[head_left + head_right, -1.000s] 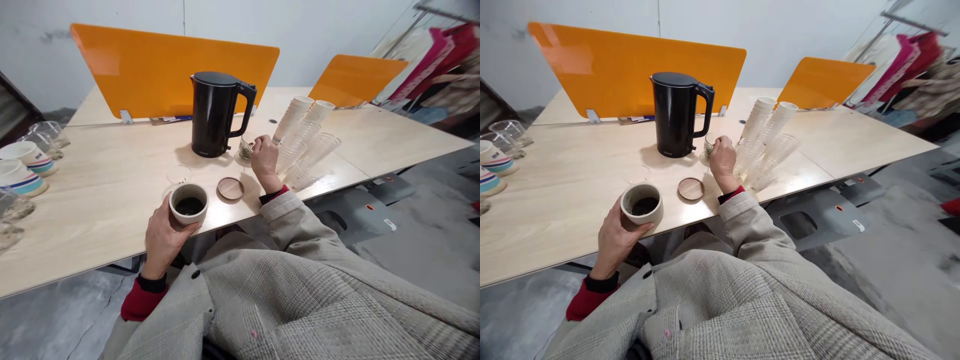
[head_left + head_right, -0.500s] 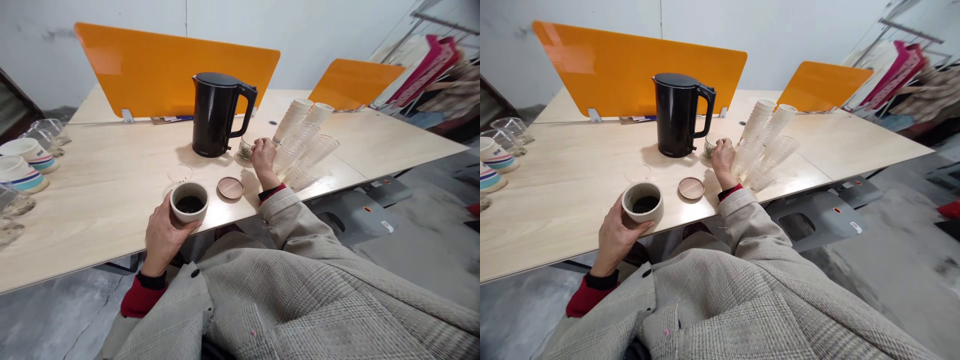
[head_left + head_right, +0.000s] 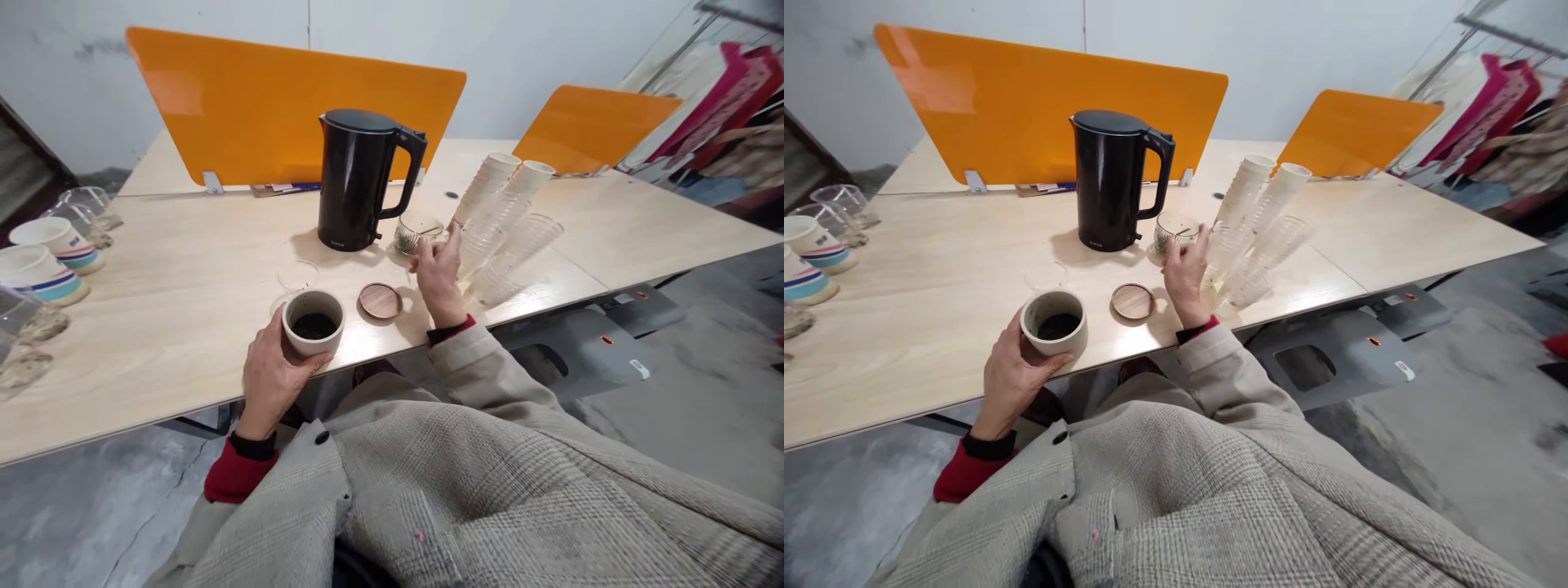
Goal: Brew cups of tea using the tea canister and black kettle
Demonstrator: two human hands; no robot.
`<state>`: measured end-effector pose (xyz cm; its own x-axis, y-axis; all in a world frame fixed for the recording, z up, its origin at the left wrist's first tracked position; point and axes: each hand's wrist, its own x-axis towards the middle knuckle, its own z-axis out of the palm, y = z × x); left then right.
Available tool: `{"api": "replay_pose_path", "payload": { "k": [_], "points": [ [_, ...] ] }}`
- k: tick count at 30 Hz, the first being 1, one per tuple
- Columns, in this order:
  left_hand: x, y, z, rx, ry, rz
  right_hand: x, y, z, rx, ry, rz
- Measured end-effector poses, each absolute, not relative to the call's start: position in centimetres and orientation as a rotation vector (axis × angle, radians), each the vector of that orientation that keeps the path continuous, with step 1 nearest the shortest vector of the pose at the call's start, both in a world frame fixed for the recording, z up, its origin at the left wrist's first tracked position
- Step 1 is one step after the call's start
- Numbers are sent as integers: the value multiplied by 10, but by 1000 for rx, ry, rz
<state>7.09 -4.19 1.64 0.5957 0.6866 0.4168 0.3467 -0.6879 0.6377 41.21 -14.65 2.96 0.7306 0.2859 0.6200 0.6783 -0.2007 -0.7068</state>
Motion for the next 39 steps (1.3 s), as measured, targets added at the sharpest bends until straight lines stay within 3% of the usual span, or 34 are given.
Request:
{"api": "replay_pose_path", "payload": {
  "k": [11, 26, 34, 39],
  "points": [
    [72, -46, 20, 2302, 804, 901, 332, -170, 5, -2228, -1385, -175],
    [71, -51, 24, 2353, 841, 914, 328, -157, 15, -1916, -1285, -363],
    [73, -49, 24, 2363, 880, 855, 328, -169, 16, -1803, -1105, -139],
    [74, -49, 24, 2350, 877, 849, 306, -209, 41, -1743, -1538, -43]
  ]
}}
